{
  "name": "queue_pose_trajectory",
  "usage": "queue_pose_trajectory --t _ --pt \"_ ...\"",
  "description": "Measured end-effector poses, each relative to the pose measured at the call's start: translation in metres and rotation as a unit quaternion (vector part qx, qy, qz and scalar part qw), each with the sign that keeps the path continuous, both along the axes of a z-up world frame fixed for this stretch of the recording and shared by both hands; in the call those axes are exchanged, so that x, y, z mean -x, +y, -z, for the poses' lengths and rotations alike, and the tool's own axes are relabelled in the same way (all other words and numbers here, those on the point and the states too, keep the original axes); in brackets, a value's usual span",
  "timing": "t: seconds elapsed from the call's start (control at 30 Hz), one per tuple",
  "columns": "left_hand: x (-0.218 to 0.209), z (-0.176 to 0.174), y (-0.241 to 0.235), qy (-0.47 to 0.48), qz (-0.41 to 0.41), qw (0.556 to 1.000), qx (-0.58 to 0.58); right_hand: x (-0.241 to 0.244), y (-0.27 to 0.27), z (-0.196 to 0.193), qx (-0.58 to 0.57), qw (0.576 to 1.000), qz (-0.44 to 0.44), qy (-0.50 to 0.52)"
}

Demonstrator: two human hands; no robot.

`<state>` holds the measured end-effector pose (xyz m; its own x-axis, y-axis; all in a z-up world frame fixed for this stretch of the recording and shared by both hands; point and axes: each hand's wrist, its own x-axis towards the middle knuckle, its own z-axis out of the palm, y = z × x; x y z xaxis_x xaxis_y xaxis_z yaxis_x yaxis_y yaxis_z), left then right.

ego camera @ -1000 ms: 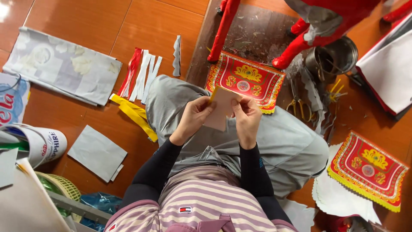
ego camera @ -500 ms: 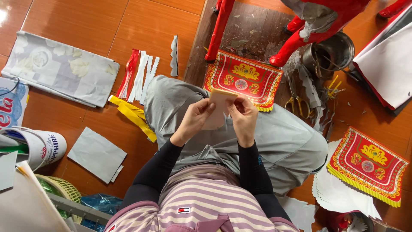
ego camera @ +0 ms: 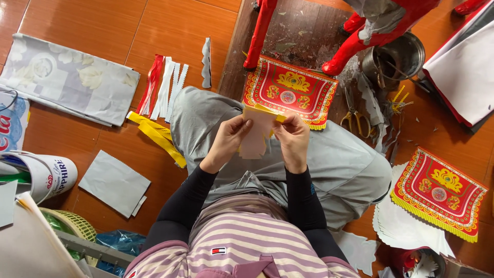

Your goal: The recorder is cutting paper strips and gluing them to decorative banners to be attached to a larger figure.

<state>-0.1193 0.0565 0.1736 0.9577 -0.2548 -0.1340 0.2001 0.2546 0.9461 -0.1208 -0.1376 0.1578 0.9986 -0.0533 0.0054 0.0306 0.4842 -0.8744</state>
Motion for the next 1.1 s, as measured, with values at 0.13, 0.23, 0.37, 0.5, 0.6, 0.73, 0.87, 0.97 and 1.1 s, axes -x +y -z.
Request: queue_pose_trajectory --t 0.13,0.23,0.37,0.5,0.6,0.73,0.87,0.97,1.1 --pt "-0.003 0.032 0.03 0.016 -0.029 0.999 0.015 -0.002 -0.001 -0.005 -0.054 0.998 -0.019 -0.032" --pt "-0.001 0.06 0.103 -0.041 -0.094 0.981 -0.167 -0.002 -0.004 -0.016 -0.135 0.989 -0.017 -0.065" --pt "0.022 0.005 0.209 0.103 -0.113 0.986 -0.065 -0.005 -0.021 -0.012 -0.211 0.976 0.009 -0.049" --pt "0.051 -0.025 0.271 0.034 0.006 0.913 -0.406 -0.014 -0.024 0.007 -0.176 0.983 0.046 -0.018" --pt "0.084 0.069 0.331 0.121 -0.011 0.868 -0.481 -0.017 -0.022 0.002 -0.137 0.989 0.061 0.001" --pt "0.098 0.18 0.351 0.194 0.028 0.771 -0.606 -0.022 -0.038 0.012 -0.053 0.994 0.091 0.019" --pt "0.032 0.152 0.289 -0.037 -0.135 0.728 -0.671 -0.045 -0.048 0.003 0.111 0.987 0.117 -0.006" --pt "-0.026 0.108 0.189 -0.126 -0.118 0.859 -0.482 -0.053 -0.041 0.001 0.269 0.949 0.157 -0.049" --pt "-0.064 0.001 -0.019 -0.298 0.067 0.902 -0.306 -0.061 -0.02 -0.008 0.394 0.907 0.134 -0.061"
